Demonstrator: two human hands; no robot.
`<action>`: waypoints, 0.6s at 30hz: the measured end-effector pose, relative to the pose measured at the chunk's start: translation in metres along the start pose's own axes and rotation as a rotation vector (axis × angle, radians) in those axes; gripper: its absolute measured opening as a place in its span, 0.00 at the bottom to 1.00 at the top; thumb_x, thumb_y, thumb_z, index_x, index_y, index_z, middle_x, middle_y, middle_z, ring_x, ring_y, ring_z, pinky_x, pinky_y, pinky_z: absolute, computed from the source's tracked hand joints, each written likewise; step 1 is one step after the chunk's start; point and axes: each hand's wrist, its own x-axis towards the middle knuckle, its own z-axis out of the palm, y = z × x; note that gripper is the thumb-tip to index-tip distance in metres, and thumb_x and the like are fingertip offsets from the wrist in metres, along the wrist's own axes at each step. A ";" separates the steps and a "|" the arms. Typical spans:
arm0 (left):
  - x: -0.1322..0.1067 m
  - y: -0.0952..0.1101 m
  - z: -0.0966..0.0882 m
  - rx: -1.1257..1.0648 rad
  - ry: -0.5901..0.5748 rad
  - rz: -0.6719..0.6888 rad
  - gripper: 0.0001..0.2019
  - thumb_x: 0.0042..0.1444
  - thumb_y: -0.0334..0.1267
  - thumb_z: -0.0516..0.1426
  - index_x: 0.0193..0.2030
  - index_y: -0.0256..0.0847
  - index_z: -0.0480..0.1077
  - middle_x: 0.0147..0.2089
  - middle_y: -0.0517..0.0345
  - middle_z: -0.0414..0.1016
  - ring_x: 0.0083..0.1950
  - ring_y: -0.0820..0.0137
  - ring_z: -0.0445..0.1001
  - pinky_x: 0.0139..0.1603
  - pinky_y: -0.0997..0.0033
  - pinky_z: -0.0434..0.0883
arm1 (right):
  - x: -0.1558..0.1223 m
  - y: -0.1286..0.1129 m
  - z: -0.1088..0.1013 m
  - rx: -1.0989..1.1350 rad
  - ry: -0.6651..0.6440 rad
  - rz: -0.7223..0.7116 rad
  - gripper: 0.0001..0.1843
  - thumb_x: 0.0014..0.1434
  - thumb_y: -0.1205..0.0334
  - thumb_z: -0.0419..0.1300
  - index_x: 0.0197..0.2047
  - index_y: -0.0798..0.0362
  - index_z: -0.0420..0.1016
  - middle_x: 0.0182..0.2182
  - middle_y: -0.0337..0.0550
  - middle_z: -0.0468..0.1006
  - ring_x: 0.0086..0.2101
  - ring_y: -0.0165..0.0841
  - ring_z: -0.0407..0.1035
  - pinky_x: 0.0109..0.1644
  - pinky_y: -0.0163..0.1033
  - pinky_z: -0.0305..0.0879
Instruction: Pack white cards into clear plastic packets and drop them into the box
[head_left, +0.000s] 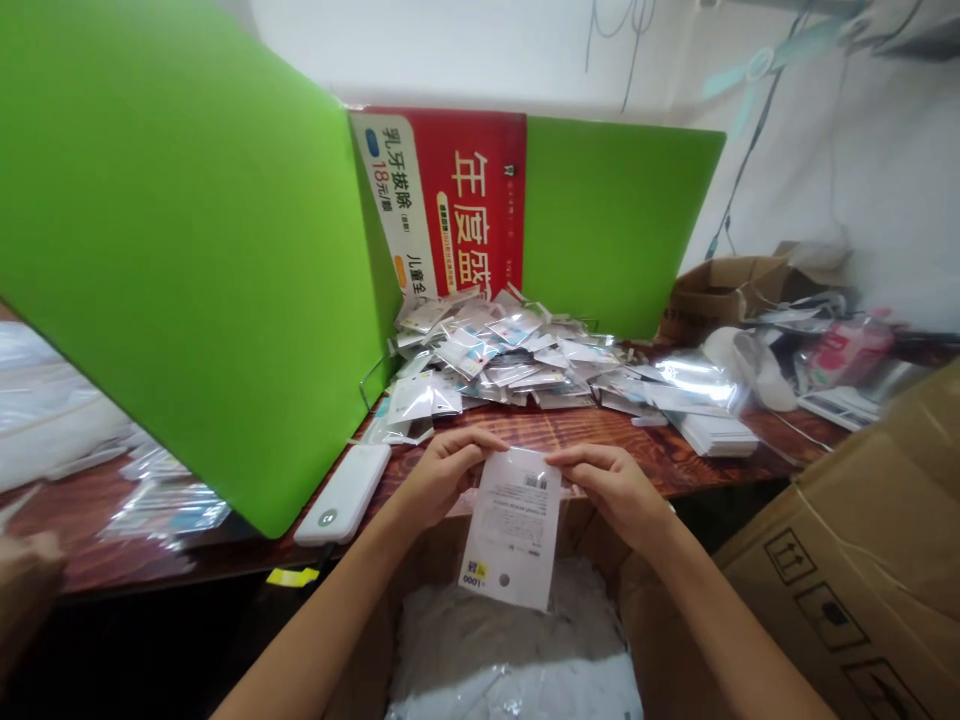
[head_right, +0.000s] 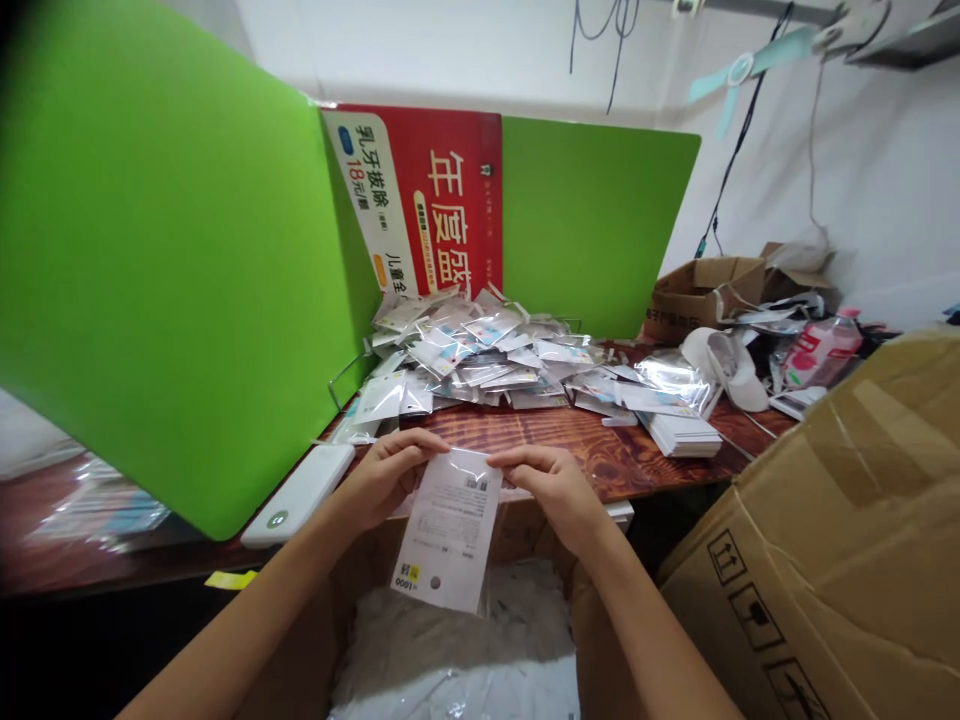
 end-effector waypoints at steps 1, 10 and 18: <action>0.000 0.000 0.000 0.005 -0.005 0.002 0.09 0.43 0.41 0.65 0.29 0.37 0.76 0.26 0.60 0.71 0.27 0.75 0.67 0.27 0.77 0.63 | 0.000 -0.001 0.000 0.003 0.002 0.009 0.10 0.43 0.62 0.63 0.32 0.51 0.83 0.32 0.44 0.81 0.35 0.35 0.71 0.41 0.40 0.65; 0.001 -0.005 -0.002 0.191 -0.051 0.127 0.06 0.49 0.37 0.59 0.29 0.39 0.75 0.28 0.60 0.71 0.29 0.75 0.67 0.31 0.74 0.66 | 0.005 0.002 -0.001 0.046 -0.005 -0.026 0.16 0.49 0.52 0.60 0.31 0.55 0.82 0.28 0.45 0.77 0.31 0.33 0.67 0.38 0.39 0.62; 0.005 -0.008 -0.004 0.296 -0.001 0.162 0.06 0.49 0.37 0.57 0.28 0.39 0.74 0.29 0.59 0.72 0.31 0.72 0.69 0.32 0.74 0.68 | 0.004 0.001 0.004 -0.156 0.019 -0.020 0.15 0.42 0.66 0.59 0.36 0.52 0.78 0.32 0.39 0.77 0.33 0.32 0.68 0.39 0.37 0.62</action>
